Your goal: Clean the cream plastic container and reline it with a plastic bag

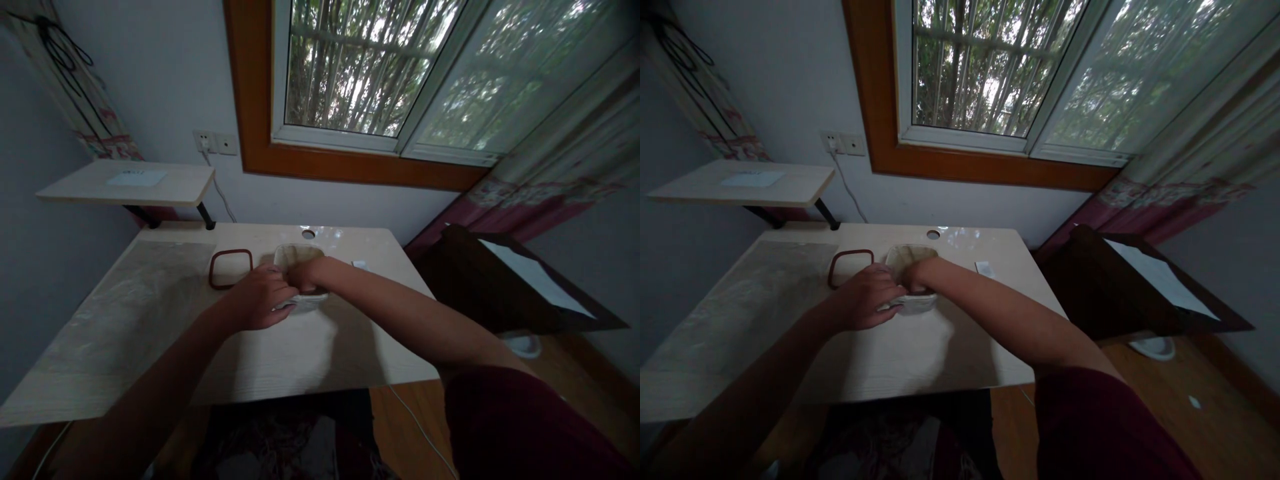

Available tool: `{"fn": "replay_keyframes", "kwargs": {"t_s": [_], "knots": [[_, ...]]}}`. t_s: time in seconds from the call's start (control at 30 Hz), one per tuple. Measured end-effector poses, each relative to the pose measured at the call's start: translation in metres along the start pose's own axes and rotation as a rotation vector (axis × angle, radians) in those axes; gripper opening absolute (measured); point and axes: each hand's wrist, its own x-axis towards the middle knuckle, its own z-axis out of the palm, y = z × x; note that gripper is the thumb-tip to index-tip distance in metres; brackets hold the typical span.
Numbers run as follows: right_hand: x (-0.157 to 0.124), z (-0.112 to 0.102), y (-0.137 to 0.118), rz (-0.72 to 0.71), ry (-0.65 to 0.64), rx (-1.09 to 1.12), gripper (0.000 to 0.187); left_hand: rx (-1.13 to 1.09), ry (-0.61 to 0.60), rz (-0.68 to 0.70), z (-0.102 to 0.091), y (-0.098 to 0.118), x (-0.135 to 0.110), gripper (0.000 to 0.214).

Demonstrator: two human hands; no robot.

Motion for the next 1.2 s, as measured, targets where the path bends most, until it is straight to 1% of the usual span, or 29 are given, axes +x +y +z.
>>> {"fn": "replay_keyframes", "kwargs": {"t_s": [0.03, 0.1, 0.13, 0.17, 0.2, 0.23, 0.27, 0.33, 0.37, 0.4, 0.43, 0.47, 0.5, 0.57, 0.6, 0.7, 0.77, 0.83, 1.0, 1.13, 1.2], "knots": [[-0.006, -0.005, -0.003, -0.012, -0.076, -0.047, 0.014, 0.055, -0.021, 0.028, -0.003, 0.000, 0.001, 0.021], [-0.020, -0.018, -0.008, -0.060, -0.141, -0.158, 0.020, 0.110, -0.051, 0.072, -0.009, 0.000, 0.004, 0.025], [-0.027, -0.025, -0.010, -0.095, -0.124, -0.212, 0.025, 0.120, -0.060, 0.082, -0.013, -0.001, 0.005, 0.025], [-0.034, -0.033, -0.010, -0.100, -0.080, -0.245, 0.025, 0.123, -0.053, 0.074, -0.017, -0.003, 0.007, 0.026], [-0.041, -0.040, -0.009, -0.101, -0.018, -0.276, 0.022, 0.119, -0.023, 0.043, -0.020, -0.006, 0.009, 0.026], [-0.047, -0.047, -0.006, -0.074, 0.069, -0.316, 0.018, 0.108, 0.035, -0.011, -0.023, -0.009, 0.011, 0.026], [-0.053, -0.053, -0.001, -0.092, 0.177, -0.331, 0.019, 0.089, 0.116, -0.089, -0.025, -0.013, 0.013, 0.025], [-0.061, -0.059, 0.014, -0.139, 0.390, -0.314, 0.022, 0.027, 0.282, -0.291, -0.025, -0.023, 0.018, 0.025], [-0.064, -0.059, 0.022, -0.149, 0.486, -0.287, 0.023, -0.011, 0.333, -0.395, -0.024, -0.028, 0.021, 0.026], [-0.065, -0.057, 0.031, -0.136, 0.571, -0.243, 0.024, -0.049, 0.345, -0.489, -0.022, -0.033, 0.024, 0.028], [-0.066, -0.053, 0.039, -0.108, 0.630, -0.186, 0.027, -0.082, 0.325, -0.568, -0.020, -0.037, 0.028, 0.033], [-0.065, -0.048, 0.045, -0.079, 0.650, -0.125, 0.032, -0.107, 0.284, -0.631, -0.017, -0.041, 0.032, 0.037], [-0.063, -0.042, 0.050, -0.057, 0.644, -0.073, 0.037, -0.116, 0.227, -0.670, -0.014, -0.045, 0.036, 0.041], [-0.058, -0.032, 0.052, -0.019, 0.596, -0.035, 0.044, -0.079, 0.096, -0.685, -0.010, -0.049, 0.047, 0.043], [-0.054, -0.027, 0.050, 0.009, 0.571, -0.052, 0.043, -0.037, 0.029, -0.678, -0.008, -0.050, 0.053, 0.042], [-0.043, -0.021, 0.039, 0.136, 0.526, -0.169, 0.031, 0.118, -0.144, -0.688, -0.006, -0.050, 0.071, 0.033], [-0.039, -0.022, 0.033, 0.204, 0.513, -0.232, 0.030, 0.199, -0.229, -0.728, -0.007, -0.050, 0.079, 0.028], [-0.039, -0.025, 0.030, 0.237, 0.495, -0.260, 0.031, 0.246, -0.304, -0.741, -0.008, -0.054, 0.083, 0.026], [-0.053, -0.034, 0.038, 0.280, 0.427, -0.253, 0.030, 0.209, -0.418, -0.738, -0.010, -0.068, 0.076, 0.030], [-0.059, -0.036, 0.047, 0.300, 0.347, -0.210, 0.028, 0.039, -0.473, -0.743, -0.011, -0.071, 0.070, 0.029], [-0.059, -0.035, 0.052, 0.288, 0.307, -0.153, 0.026, -0.065, -0.472, -0.769, -0.011, -0.072, 0.067, 0.029]]}}
